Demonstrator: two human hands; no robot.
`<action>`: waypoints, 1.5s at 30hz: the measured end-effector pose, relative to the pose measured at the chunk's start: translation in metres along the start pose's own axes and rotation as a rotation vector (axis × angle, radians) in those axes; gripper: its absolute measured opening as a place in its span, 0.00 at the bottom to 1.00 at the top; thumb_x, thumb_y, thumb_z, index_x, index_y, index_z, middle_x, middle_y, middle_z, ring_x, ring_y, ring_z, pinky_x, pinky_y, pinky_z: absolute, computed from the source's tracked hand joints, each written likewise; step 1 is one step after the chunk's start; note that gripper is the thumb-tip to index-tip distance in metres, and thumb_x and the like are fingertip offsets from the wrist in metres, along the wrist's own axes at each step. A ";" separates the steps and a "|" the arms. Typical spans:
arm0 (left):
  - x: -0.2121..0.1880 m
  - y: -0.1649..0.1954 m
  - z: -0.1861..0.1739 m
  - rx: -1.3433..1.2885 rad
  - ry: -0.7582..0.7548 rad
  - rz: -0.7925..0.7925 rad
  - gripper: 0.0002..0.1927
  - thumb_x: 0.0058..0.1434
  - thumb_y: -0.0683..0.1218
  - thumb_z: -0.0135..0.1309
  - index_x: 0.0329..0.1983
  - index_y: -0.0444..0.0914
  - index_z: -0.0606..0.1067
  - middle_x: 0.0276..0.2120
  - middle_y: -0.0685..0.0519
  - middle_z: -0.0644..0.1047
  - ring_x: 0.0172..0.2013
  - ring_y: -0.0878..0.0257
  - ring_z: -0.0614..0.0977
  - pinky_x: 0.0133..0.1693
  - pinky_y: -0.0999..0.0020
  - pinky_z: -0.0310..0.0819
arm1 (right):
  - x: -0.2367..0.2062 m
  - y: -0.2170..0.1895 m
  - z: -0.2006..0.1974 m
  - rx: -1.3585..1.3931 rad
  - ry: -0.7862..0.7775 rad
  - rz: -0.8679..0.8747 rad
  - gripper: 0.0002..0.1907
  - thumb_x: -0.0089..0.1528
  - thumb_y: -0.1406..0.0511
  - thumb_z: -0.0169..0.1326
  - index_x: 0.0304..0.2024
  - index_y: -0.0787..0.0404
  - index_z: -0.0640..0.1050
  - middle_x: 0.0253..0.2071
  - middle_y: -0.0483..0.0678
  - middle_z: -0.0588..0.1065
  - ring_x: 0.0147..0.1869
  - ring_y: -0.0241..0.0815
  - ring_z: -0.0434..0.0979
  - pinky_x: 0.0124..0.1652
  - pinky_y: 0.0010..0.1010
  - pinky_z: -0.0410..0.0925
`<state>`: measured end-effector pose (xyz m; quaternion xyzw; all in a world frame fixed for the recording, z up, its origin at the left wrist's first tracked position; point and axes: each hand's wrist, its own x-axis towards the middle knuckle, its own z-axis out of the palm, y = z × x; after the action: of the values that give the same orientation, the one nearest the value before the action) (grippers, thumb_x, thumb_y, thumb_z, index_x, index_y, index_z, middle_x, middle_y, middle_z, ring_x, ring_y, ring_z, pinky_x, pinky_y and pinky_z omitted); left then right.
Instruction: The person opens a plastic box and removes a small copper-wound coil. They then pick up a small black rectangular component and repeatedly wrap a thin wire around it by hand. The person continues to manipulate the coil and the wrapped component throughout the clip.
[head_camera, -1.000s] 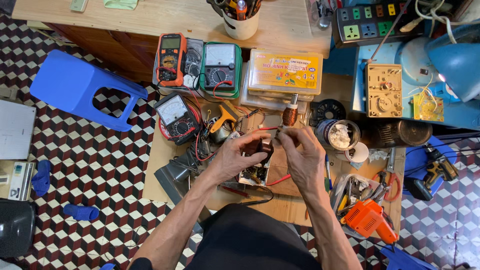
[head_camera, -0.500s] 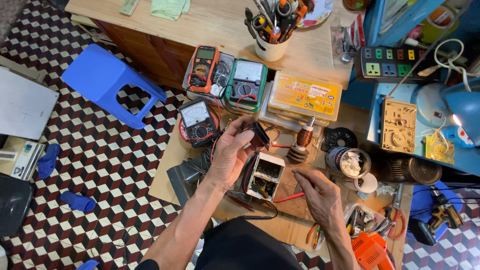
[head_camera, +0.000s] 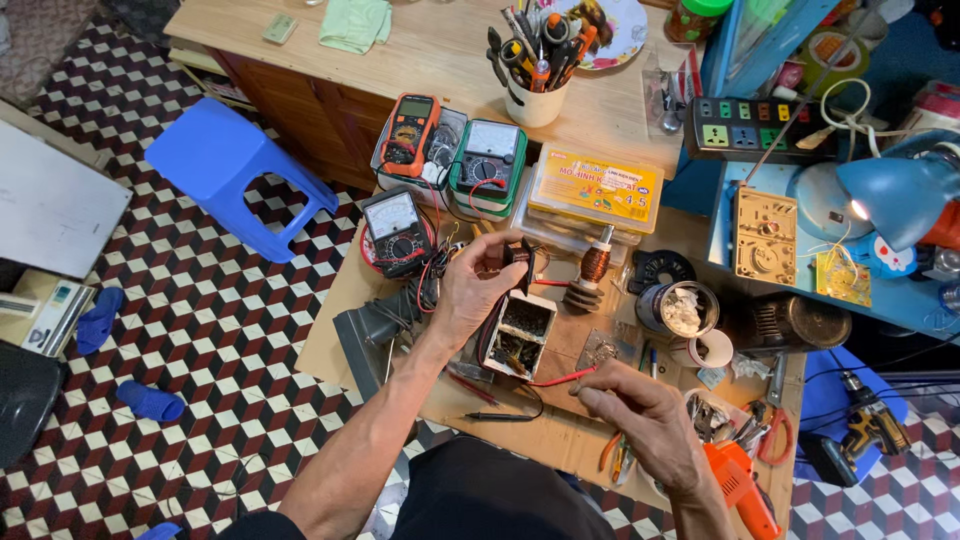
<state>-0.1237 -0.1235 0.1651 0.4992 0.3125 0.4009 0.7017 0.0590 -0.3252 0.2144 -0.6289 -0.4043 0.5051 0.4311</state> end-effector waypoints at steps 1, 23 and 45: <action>-0.005 0.000 0.000 0.095 -0.020 0.001 0.21 0.62 0.42 0.60 0.58 0.35 0.76 0.42 0.56 0.81 0.41 0.71 0.81 0.46 0.75 0.78 | -0.004 -0.002 -0.003 0.040 0.008 -0.022 0.08 0.64 0.68 0.58 0.38 0.69 0.85 0.35 0.51 0.78 0.37 0.41 0.73 0.38 0.34 0.68; -0.123 0.002 0.021 -0.362 0.417 0.108 0.20 0.65 0.42 0.58 0.60 0.37 0.75 0.46 0.57 0.80 0.42 0.72 0.80 0.44 0.73 0.74 | -0.060 0.147 -0.074 0.145 0.254 0.081 0.13 0.65 0.65 0.58 0.43 0.72 0.82 0.29 0.46 0.75 0.34 0.34 0.71 0.36 0.25 0.65; -0.165 0.043 0.078 -0.086 0.231 0.334 0.24 0.63 0.36 0.60 0.63 0.32 0.72 0.52 0.51 0.79 0.51 0.67 0.80 0.57 0.72 0.75 | -0.083 0.103 -0.031 -0.635 -0.062 -0.266 0.27 0.54 0.59 0.64 0.51 0.70 0.79 0.57 0.56 0.74 0.59 0.53 0.74 0.56 0.41 0.67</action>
<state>-0.1486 -0.2949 0.2358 0.4643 0.2865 0.5794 0.6055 0.0835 -0.4384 0.1442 -0.6577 -0.6329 0.3123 0.2634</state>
